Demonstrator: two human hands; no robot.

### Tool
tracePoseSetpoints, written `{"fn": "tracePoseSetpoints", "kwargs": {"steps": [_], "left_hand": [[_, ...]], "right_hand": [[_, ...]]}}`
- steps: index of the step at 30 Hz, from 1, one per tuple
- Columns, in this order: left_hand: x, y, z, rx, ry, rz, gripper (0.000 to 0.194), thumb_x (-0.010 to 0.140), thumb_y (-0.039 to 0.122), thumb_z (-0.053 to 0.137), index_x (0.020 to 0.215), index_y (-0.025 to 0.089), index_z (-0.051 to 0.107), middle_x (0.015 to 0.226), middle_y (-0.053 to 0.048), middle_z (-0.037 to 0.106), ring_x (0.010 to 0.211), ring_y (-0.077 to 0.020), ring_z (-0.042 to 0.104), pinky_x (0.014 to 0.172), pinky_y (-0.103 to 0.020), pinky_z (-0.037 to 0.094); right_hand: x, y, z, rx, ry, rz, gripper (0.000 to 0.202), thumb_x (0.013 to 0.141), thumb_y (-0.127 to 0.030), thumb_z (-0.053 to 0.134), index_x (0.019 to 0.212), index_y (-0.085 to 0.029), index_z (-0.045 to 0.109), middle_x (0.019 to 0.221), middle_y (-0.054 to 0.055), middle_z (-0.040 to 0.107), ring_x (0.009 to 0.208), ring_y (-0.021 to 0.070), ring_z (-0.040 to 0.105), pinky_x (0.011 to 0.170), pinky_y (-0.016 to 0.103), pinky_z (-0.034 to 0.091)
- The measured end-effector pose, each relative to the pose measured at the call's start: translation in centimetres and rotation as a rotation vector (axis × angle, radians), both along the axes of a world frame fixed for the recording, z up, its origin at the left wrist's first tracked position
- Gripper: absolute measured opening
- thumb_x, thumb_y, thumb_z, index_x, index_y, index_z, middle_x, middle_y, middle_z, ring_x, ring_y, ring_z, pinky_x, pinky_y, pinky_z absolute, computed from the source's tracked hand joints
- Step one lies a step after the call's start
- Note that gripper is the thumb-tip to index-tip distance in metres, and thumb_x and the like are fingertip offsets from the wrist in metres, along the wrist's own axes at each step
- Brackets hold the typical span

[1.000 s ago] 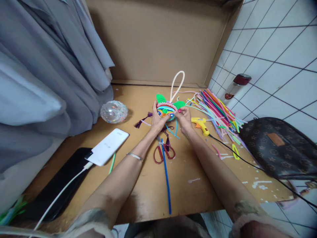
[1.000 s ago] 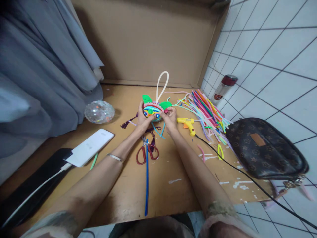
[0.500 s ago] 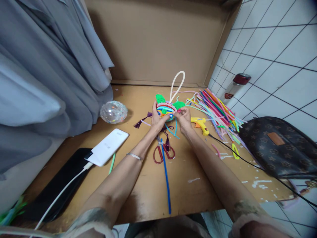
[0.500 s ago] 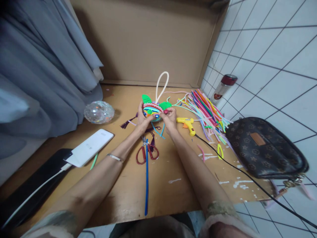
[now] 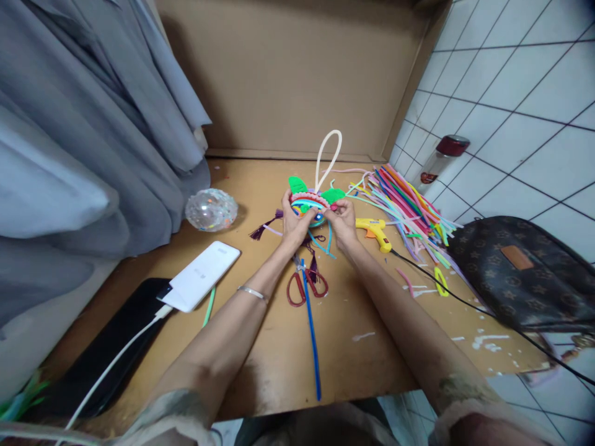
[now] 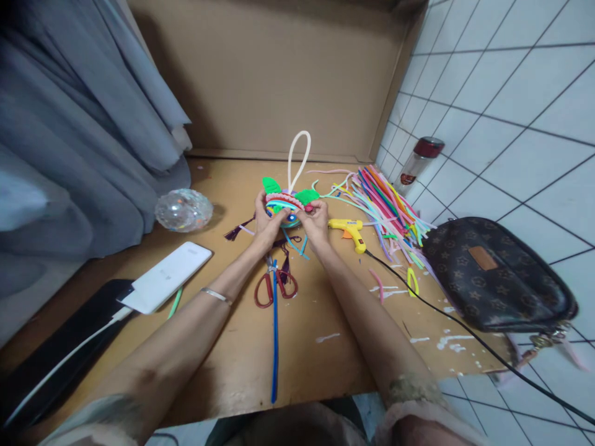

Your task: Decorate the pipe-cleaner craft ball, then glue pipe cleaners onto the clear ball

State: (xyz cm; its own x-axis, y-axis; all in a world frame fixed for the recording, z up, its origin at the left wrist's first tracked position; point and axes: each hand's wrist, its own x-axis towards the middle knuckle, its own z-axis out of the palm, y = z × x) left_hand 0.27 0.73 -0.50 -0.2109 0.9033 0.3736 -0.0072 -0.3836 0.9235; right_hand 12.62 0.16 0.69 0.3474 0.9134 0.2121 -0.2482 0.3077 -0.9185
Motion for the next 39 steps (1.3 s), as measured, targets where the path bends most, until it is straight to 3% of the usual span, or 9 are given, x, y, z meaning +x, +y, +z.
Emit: {"fn": "tracePoseSetpoints", "kwargs": {"steps": [10, 30, 39], "left_hand": [[0.1, 0.4, -0.5, -0.02, -0.002, 0.021, 0.087, 0.071, 0.034, 0.081, 0.148, 0.027, 0.04, 0.145, -0.01, 0.054, 0.134, -0.0292, 0.055, 0.119, -0.044, 0.039], [0.4, -0.2, 0.1, -0.017, -0.003, 0.039, 0.087, 0.069, 0.031, 0.08, 0.145, 0.023, 0.041, 0.143, -0.011, 0.054, 0.131, -0.0306, 0.056, 0.116, -0.044, 0.04], [0.6, 0.4, -0.5, -0.009, -0.037, 0.065, 0.086, 0.066, 0.027, 0.08, 0.143, 0.025, 0.043, 0.145, -0.01, 0.054, 0.133, -0.0296, 0.054, 0.118, -0.043, 0.039]], "right_hand": [[0.3, -0.1, -0.1, 0.028, 0.007, 0.075, 0.052, 0.054, -0.023, 0.081, 0.089, -0.027, 0.043, 0.083, -0.007, 0.052, 0.083, 0.0122, 0.056, 0.077, 0.026, 0.049], [-0.9, 0.2, 0.7, -0.117, 0.165, 0.027, 0.05, 0.05, -0.008, 0.072, 0.087, -0.025, 0.043, 0.075, -0.01, 0.052, 0.071, 0.0112, 0.056, 0.068, 0.025, 0.048], [-0.9, 0.1, 1.1, -0.131, 0.159, 0.028, 0.049, 0.051, -0.009, 0.07, 0.087, -0.025, 0.041, 0.075, -0.011, 0.051, 0.07, 0.0096, 0.053, 0.067, 0.022, 0.045]]}}
